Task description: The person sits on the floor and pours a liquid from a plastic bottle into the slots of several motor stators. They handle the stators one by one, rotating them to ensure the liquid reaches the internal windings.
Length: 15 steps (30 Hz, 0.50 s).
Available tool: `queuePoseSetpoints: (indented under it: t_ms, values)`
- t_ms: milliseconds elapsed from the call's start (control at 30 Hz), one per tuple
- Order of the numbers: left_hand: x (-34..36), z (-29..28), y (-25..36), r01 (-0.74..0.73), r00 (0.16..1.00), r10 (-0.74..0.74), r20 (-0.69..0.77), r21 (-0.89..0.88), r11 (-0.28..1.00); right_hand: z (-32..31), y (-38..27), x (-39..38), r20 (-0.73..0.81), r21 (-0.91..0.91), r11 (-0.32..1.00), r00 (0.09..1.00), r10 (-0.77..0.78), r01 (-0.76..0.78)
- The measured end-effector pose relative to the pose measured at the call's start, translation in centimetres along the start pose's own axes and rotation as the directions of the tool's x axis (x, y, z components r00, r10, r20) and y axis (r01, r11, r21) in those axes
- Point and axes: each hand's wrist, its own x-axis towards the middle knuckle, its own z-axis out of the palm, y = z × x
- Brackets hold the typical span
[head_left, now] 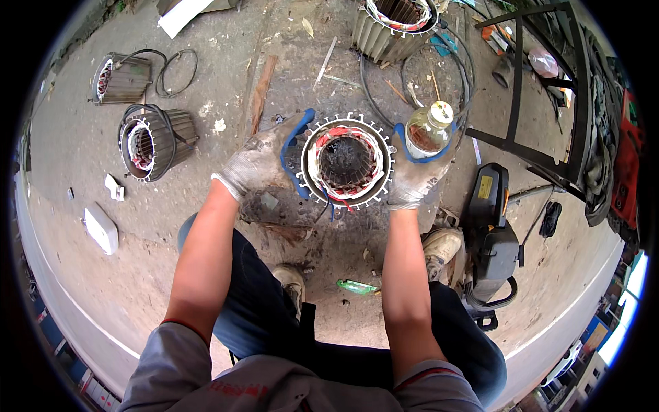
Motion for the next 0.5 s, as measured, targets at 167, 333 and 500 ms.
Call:
queuePoseSetpoints:
  t_ms: [167,333,500]
  values:
    - [-6.3,6.2,-2.3,0.146,0.987,-0.157,-0.038,-0.210,0.967,0.6,-1.6,-1.5,-0.043,0.049,0.999,0.999,-0.011,0.013]
    - [-4.6,11.4,-1.2,-0.043,0.999,0.037,-0.026,-0.301,0.953,0.6,-1.7,-1.4,-0.007,0.028,0.998,0.999,0.051,-0.050]
    - [-1.2,10.3,0.8,-0.248,0.887,0.210,-0.412,-0.040,0.968,-0.6,0.7,-0.6,-0.035,-0.033,0.999,0.999,0.041,-0.043]
